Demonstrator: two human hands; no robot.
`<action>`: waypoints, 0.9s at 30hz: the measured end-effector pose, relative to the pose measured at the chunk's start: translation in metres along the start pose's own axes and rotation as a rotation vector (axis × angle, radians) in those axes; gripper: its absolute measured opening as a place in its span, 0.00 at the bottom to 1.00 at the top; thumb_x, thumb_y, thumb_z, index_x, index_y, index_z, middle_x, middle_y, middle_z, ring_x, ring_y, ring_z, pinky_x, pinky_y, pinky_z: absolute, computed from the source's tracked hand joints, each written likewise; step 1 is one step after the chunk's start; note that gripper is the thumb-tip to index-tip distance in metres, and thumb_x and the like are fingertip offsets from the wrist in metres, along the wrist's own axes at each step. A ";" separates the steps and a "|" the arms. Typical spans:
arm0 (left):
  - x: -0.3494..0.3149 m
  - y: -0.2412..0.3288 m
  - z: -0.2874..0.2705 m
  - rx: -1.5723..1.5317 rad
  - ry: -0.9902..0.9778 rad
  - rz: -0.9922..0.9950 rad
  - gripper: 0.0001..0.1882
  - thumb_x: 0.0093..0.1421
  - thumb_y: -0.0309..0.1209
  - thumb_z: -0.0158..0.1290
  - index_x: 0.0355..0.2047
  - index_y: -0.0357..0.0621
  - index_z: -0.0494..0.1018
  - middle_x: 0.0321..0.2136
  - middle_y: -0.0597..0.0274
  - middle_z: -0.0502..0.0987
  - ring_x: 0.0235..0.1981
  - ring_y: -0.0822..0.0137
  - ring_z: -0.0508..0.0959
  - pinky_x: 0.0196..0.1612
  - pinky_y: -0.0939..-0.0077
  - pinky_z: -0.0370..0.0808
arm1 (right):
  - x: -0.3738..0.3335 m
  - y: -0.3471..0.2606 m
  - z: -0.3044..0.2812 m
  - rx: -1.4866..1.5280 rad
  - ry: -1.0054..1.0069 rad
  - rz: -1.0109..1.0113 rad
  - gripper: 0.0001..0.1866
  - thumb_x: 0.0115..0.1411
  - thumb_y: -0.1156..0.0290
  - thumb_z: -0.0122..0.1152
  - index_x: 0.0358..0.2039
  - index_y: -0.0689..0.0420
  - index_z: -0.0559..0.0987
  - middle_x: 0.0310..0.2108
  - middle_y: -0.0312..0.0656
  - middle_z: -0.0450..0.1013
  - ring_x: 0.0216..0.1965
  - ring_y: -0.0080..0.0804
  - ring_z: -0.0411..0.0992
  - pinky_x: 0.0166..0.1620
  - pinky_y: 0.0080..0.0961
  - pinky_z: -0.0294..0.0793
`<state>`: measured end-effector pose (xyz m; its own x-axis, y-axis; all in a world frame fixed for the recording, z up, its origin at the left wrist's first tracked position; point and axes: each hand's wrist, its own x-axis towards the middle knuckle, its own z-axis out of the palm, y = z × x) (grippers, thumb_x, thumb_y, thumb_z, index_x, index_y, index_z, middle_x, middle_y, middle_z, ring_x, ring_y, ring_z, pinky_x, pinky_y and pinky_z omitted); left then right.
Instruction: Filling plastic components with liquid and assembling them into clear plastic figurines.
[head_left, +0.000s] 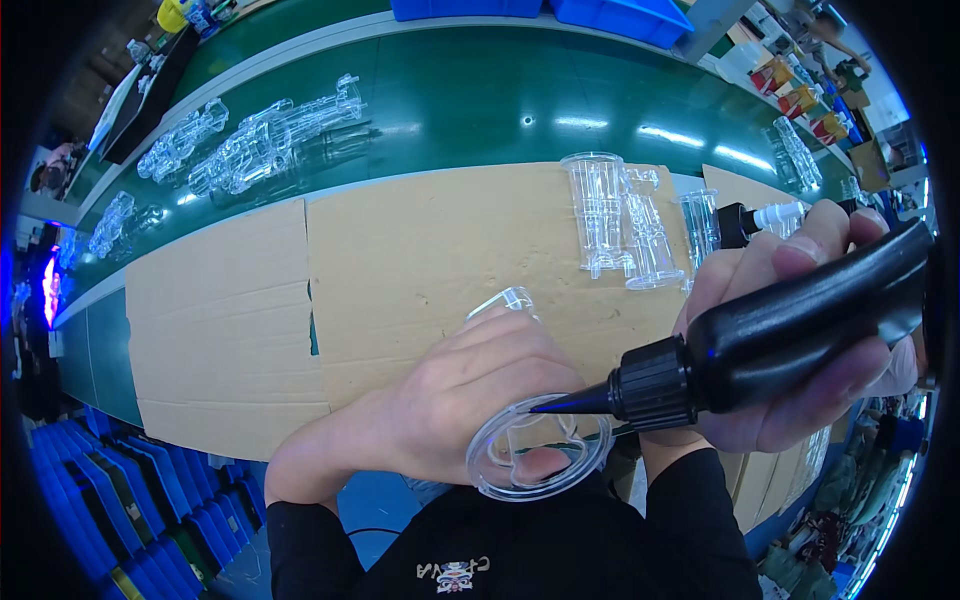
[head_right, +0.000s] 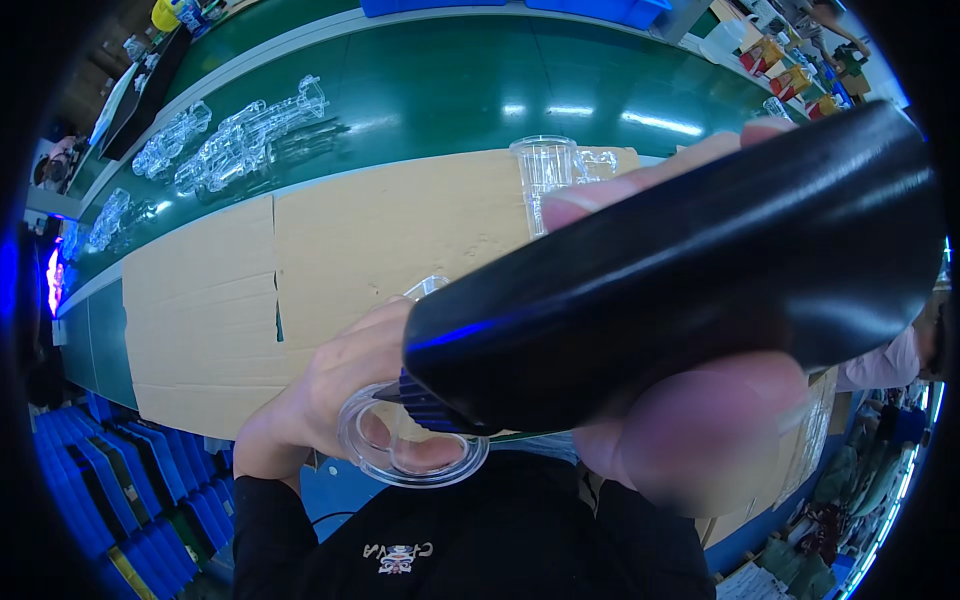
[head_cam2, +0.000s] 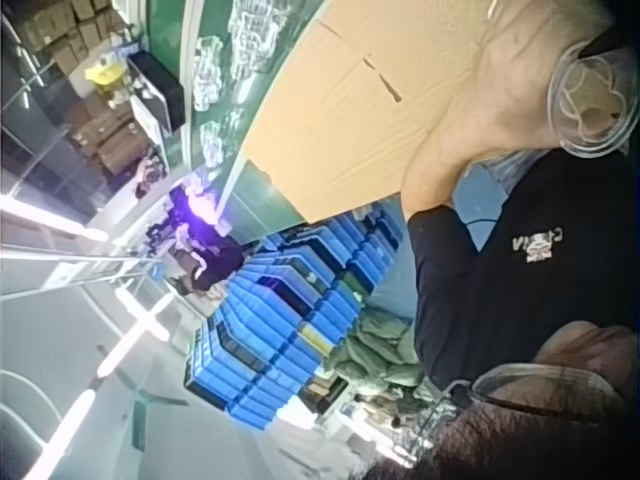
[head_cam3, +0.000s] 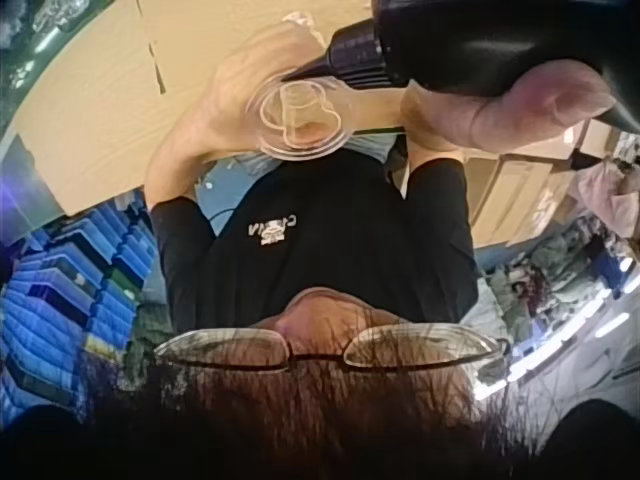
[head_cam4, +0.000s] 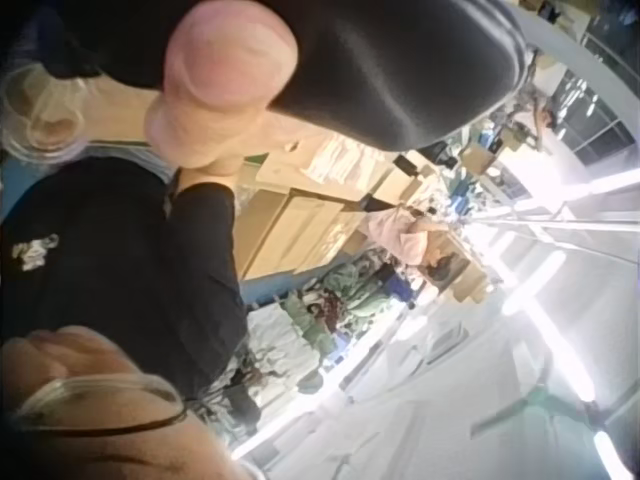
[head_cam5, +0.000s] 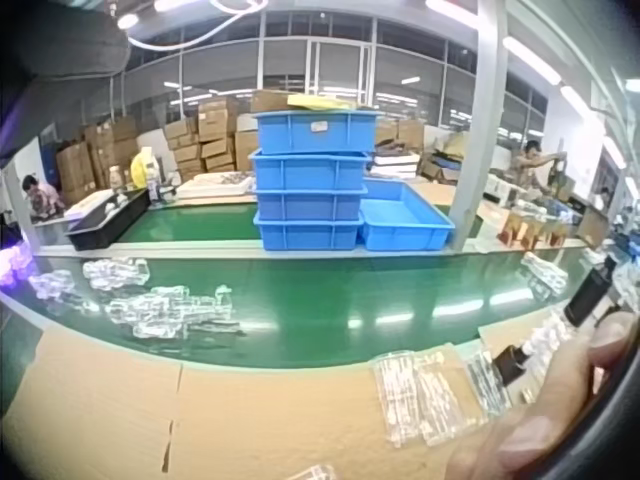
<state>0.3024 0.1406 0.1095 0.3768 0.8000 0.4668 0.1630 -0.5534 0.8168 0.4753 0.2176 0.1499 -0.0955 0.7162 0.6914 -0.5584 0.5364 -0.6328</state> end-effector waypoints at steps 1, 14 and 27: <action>0.001 -0.001 0.000 -0.005 0.003 0.014 0.19 0.43 0.26 0.64 0.37 0.38 0.72 0.31 0.59 0.72 0.32 0.61 0.70 0.39 0.71 0.67 | 0.001 0.000 -0.002 0.000 -0.001 -0.006 0.31 0.60 0.56 0.56 0.56 0.60 0.56 0.40 0.46 0.70 0.19 0.23 0.70 0.16 0.14 0.70; 0.002 -0.004 0.004 -0.014 0.042 0.050 0.18 0.44 0.27 0.64 0.36 0.39 0.72 0.31 0.59 0.72 0.32 0.62 0.71 0.39 0.70 0.69 | 0.005 -0.005 -0.018 0.012 -0.024 -0.069 0.31 0.61 0.54 0.54 0.56 0.60 0.57 0.40 0.46 0.70 0.18 0.21 0.68 0.16 0.12 0.67; 0.005 -0.005 0.006 -0.008 0.073 0.050 0.19 0.42 0.26 0.66 0.35 0.39 0.73 0.31 0.60 0.73 0.32 0.63 0.72 0.39 0.70 0.69 | 0.006 -0.007 -0.031 0.012 -0.070 -0.114 0.31 0.62 0.53 0.52 0.56 0.61 0.57 0.41 0.46 0.69 0.17 0.19 0.66 0.16 0.10 0.65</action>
<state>0.3087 0.1456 0.1060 0.3165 0.7862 0.5307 0.1382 -0.5917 0.7942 0.5038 0.2321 0.1481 -0.0877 0.6177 0.7815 -0.5789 0.6068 -0.5446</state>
